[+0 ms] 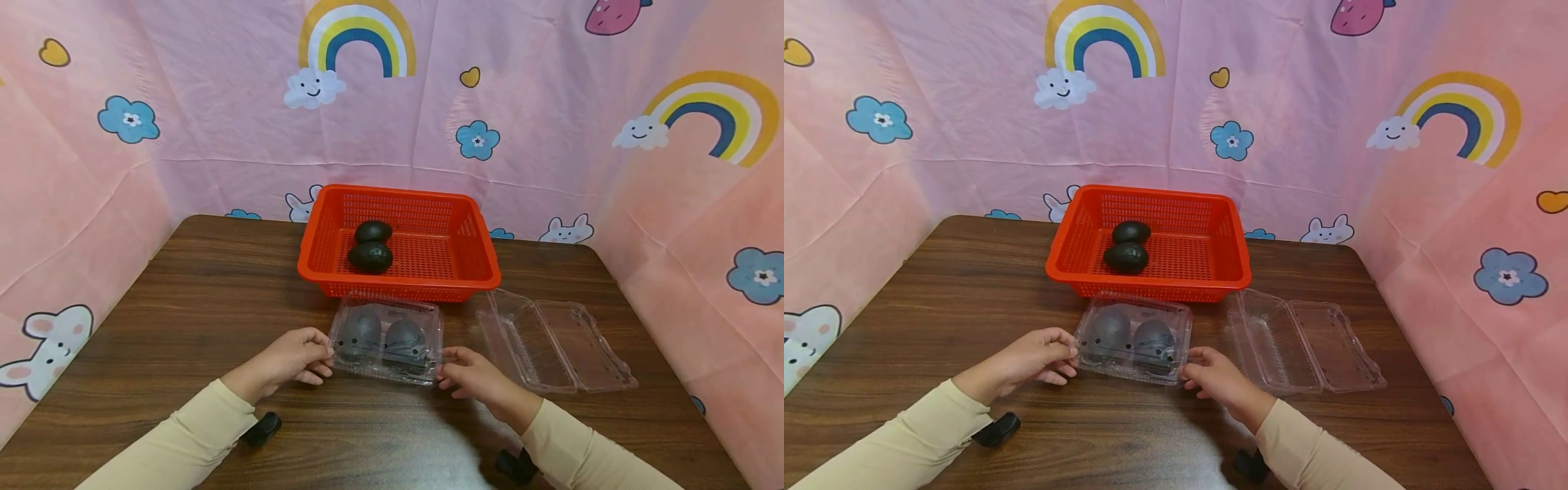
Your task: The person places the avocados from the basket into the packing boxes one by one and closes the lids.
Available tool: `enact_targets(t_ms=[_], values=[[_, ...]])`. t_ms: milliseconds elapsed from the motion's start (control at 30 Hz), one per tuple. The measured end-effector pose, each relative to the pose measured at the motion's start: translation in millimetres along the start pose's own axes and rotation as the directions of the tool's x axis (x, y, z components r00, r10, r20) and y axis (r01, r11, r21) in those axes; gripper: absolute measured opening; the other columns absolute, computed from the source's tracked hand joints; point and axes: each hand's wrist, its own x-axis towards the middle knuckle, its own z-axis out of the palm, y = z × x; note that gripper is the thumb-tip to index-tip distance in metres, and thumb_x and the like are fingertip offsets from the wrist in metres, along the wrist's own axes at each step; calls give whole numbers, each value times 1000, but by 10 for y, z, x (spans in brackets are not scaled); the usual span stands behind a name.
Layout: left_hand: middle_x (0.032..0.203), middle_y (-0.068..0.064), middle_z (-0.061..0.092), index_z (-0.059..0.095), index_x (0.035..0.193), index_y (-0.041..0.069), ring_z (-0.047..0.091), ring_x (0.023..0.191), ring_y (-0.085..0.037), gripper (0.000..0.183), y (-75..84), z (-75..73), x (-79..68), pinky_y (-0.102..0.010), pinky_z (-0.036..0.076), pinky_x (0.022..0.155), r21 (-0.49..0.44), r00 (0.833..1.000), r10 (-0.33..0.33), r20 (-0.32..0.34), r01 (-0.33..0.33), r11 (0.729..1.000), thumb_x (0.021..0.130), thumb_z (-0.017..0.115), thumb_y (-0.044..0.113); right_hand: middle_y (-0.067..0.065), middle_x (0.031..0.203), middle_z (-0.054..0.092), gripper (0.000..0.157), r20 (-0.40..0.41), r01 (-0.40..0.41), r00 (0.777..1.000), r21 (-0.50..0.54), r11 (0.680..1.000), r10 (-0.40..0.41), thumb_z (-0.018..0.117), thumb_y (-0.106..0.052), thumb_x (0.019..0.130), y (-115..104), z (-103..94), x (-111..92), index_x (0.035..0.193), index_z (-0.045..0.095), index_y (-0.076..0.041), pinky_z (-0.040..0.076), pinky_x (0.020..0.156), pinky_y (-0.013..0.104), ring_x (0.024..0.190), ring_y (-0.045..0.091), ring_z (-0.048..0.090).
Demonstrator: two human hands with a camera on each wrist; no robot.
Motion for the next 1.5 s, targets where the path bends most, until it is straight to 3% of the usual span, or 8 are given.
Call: enact_targets(t_ms=[433,800,1167,1500], values=[[95,-17,60,47,113,-8,64,78,-19,24,-20,22,10,-36,57,69,-29,1000,-14,9,14,999,95,50,8,16,100,68,53,43,57,997,21,998,-58,50,-9,87,-19,31,44,133,36,14,54,79,42,91,28,66],[94,-17,59,43,116,-10,64,78,-19,28,-15,46,7,-37,57,70,-43,1000,-10,11,10,999,95,50,7,13,93,68,51,26,44,999,57,997,-46,50,-5,86,-49,54,64,131,38,15,54,76,39,84,24,67],[89,-15,63,44,105,-6,64,76,-18,16,-10,79,-5,-37,57,69,-36,1000,26,-3,-26,999,93,49,4,14,86,65,54,32,47,998,65,997,-49,51,-4,86,-68,71,90,132,35,17,55,75,40,78,23,67],[84,-13,62,42,101,-5,62,69,-17,14,9,87,-18,-34,57,66,-64,1000,18,-22,-19,998,90,49,-1,11,83,66,55,38,48,998,97,994,-51,52,-2,86,-94,83,106,134,33,18,56,72,39,72,17,65]])
